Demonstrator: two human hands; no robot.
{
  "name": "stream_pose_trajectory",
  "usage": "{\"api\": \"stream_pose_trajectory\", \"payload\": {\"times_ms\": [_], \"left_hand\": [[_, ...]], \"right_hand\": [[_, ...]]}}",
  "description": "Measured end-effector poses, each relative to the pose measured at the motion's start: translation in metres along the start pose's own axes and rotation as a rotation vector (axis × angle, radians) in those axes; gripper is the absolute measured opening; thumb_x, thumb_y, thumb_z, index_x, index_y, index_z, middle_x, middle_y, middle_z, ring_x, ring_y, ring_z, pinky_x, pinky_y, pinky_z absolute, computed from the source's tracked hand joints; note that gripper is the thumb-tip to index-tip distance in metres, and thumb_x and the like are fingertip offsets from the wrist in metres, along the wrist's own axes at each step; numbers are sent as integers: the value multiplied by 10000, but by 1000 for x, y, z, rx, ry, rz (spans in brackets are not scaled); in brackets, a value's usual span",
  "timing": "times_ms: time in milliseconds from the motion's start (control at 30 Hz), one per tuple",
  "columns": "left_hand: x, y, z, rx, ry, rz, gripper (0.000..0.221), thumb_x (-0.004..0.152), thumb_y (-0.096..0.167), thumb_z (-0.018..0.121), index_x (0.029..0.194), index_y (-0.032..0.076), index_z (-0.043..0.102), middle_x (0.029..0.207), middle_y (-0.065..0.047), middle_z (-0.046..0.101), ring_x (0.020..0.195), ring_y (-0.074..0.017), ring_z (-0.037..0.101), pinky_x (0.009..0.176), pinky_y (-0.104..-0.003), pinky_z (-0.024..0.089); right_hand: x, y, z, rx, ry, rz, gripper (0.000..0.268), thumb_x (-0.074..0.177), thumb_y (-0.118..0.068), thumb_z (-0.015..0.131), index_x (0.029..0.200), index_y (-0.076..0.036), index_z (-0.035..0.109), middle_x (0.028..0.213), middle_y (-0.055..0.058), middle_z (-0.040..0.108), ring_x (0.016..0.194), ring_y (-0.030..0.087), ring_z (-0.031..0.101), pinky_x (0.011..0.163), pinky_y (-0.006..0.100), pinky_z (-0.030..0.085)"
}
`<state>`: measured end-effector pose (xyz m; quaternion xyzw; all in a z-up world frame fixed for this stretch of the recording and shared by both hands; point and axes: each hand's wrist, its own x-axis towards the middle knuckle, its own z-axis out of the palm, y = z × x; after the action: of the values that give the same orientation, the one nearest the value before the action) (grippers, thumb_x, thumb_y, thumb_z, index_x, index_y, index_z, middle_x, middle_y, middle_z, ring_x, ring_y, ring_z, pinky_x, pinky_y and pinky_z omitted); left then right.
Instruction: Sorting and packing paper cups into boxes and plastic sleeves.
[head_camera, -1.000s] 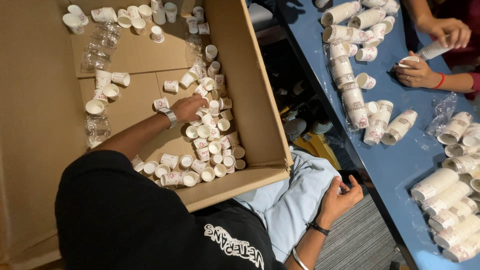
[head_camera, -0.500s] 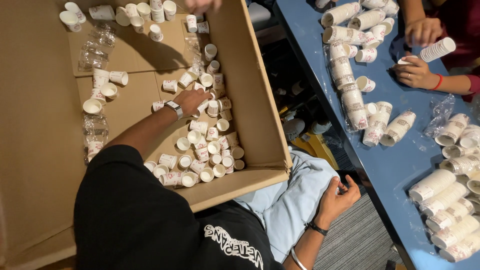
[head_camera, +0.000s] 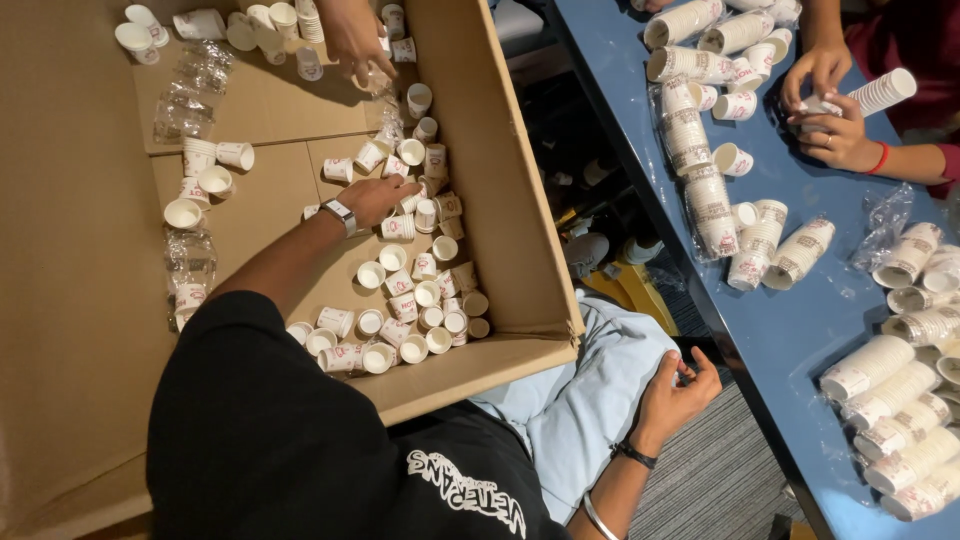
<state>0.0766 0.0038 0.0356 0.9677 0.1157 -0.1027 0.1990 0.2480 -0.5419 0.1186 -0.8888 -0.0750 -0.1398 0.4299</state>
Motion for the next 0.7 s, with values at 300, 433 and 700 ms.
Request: {"api": "stream_pose_trajectory", "payload": {"times_ms": [300,433,700], "left_hand": [[14,5,3,-22,136,72,461,854,-27,607,1282,119,515,1175,-130,561,1034,-379,655,886,-485,549],[11,12,9,-90,148,29,415,887,23,619,1280,89,502,1229,-150,535,1034,-395,656,886,-498,543],[37,-3,30,-153,198,38,708,767,23,667,1435,80,439,1503,-275,379,1061,-472,638,933,-494,539]], "right_hand": [[2,1,0,-22,10,-25,335,1024,-196,709,1294,-11,634,1290,121,508,939,160,610,800,302,482],[1,-6,1,-15,2,7,325,1012,-197,706,1274,-16,642,1276,115,516,926,152,606,787,299,481],[3,-2,1,-17,-7,-7,264,1019,-191,703,1223,-27,670,1291,107,530,937,142,572,802,297,482]]}}
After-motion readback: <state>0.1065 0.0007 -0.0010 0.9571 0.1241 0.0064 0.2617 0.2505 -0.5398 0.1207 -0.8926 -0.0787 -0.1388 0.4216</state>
